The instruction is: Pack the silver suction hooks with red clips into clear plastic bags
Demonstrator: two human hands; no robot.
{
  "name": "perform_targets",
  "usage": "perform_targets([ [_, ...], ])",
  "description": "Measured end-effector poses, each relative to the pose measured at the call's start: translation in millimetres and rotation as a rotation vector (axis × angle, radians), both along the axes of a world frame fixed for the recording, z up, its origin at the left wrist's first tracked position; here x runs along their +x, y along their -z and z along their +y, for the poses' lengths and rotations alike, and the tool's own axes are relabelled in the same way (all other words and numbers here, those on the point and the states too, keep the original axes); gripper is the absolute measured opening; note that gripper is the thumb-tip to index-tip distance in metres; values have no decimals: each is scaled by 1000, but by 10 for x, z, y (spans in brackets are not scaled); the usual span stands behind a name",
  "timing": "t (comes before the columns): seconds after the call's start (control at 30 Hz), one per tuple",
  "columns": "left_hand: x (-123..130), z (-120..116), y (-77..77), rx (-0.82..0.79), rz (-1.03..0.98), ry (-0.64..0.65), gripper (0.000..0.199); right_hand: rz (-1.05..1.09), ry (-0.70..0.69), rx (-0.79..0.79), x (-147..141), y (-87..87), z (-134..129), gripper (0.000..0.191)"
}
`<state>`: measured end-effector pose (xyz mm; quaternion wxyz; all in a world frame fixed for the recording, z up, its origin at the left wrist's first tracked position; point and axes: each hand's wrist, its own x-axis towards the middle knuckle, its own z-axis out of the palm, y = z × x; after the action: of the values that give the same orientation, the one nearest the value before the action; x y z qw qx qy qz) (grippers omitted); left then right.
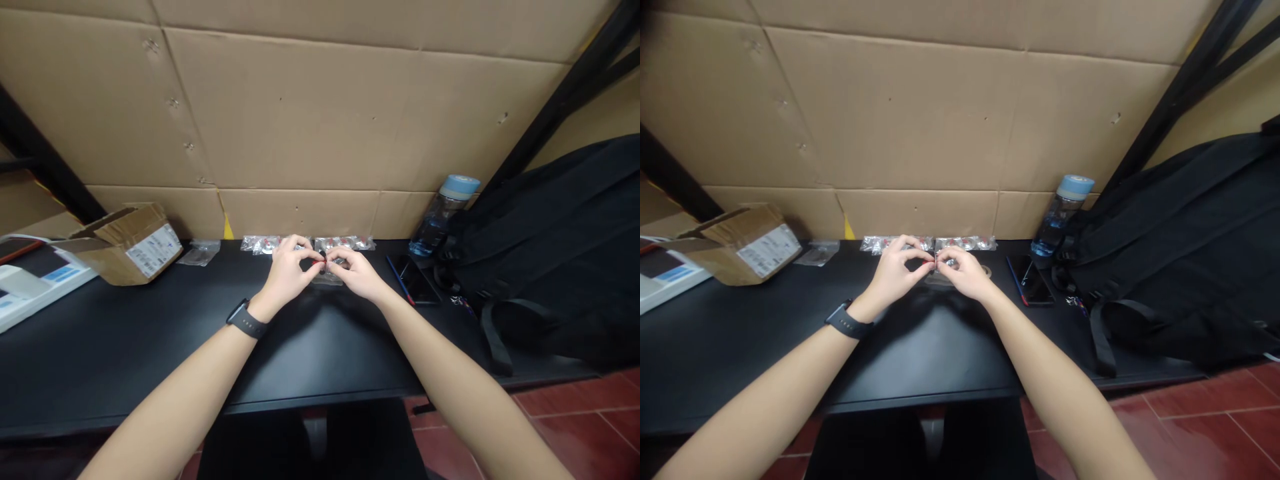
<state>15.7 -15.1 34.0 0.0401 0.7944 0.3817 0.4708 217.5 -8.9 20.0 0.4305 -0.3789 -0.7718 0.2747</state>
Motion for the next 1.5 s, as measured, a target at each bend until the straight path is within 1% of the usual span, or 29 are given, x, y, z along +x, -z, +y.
perform_targets([
  [0.07,-18,0,-28,-2,-44,1,9,-44,28,29,6,-18,-13,14],
  [0.13,-37,8,-47,-10,-65,10,15,-122,62,98,16,-40,-26,10],
  [0.23,-48,29,-30,-49,19,40,17,-212,79,177,39,-65,-33,10],
  [0.37,-28,43,61,-128,187,48,15,-208,77,152,69,-62,-15,10],
  [0.47,-7,38,125,-164,270,58,15,-175,74,110,78,-50,-5,9],
  [0.6,16,36,167,-181,272,73,16,-143,45,58,64,-48,-11,10],
  [0.73,6,60,149,-171,220,64,13,-155,8,55,57,-89,-24,10],
  [0.83,-75,122,106,-144,209,15,14,-230,37,82,127,-126,-13,11],
  [0.9,-173,196,91,-130,212,-63,15,-336,98,117,225,-127,16,9],
  [0.97,-294,290,108,-136,235,-154,13,-470,165,121,349,-98,60,13],
  [1.1,-512,469,225,-203,289,-285,10,-693,246,-9,571,3,164,34],
  [1.17,-585,522,275,-253,307,-309,12,-755,259,-64,636,42,208,37],
  [1.23,-640,547,284,-294,323,-312,12,-765,264,-83,675,63,241,36],
  [1.3,-690,551,244,-306,330,-301,14,-750,290,-76,701,70,262,35],
  [1.33,-714,549,210,-303,333,-273,14,-746,311,-72,712,70,270,35],
  [1.37,-737,545,172,-301,345,-218,13,-747,331,-73,722,69,275,35],
  [1.43,-770,536,105,-302,399,-49,10,-760,352,-87,741,64,281,34],
  [1.5,-776,531,78,-316,476,105,9,-771,351,-105,755,57,280,33],
])
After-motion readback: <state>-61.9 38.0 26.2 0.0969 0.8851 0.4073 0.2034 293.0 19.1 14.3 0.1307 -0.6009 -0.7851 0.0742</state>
